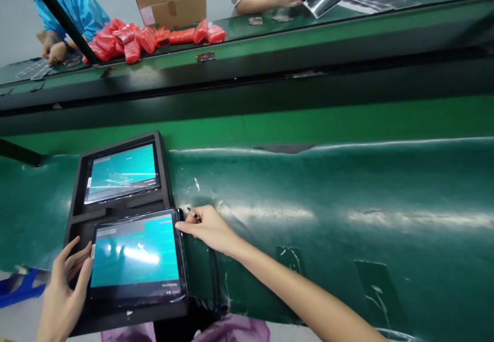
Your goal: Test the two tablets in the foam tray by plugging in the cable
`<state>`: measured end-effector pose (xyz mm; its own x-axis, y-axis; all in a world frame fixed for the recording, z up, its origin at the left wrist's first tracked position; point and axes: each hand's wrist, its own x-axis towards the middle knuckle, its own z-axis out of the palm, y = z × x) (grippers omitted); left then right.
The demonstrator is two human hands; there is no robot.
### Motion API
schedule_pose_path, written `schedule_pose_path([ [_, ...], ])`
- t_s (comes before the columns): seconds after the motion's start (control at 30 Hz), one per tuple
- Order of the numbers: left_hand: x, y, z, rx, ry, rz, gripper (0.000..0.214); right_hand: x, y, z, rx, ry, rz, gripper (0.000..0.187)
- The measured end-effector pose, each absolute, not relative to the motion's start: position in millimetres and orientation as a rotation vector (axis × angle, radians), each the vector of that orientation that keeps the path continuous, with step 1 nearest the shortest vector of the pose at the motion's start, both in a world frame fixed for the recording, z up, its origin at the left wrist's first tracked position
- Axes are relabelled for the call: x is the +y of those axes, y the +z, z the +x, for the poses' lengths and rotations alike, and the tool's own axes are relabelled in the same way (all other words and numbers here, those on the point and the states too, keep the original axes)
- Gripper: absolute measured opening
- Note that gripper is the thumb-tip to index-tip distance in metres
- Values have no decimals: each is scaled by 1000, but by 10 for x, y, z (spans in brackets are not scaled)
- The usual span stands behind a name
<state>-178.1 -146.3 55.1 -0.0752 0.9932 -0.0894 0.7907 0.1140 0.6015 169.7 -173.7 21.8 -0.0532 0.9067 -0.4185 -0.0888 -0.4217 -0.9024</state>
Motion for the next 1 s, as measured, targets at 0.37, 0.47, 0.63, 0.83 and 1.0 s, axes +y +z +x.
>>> schedule_pose_path([
  [0.37,-1379,631,-1812,1912,400,1756,72,-1896,126,1462,-888,1288,-1506,43],
  [0.47,-1353,575,-1746,1845,402,1959,72,-1916,100,1449,-896,1364,-1451,45],
  [0.63,-1331,572,-1346,1440,407,2689,57,-1915,20,1526,-897,1619,-1299,55],
  [0.83,-1221,725,-1137,1134,185,2753,45,-1908,19,1606,-926,1678,-1226,55],
  [1.0,-1165,650,-1424,1447,428,2454,40,-1903,140,1662,-971,1728,-1226,54],
])
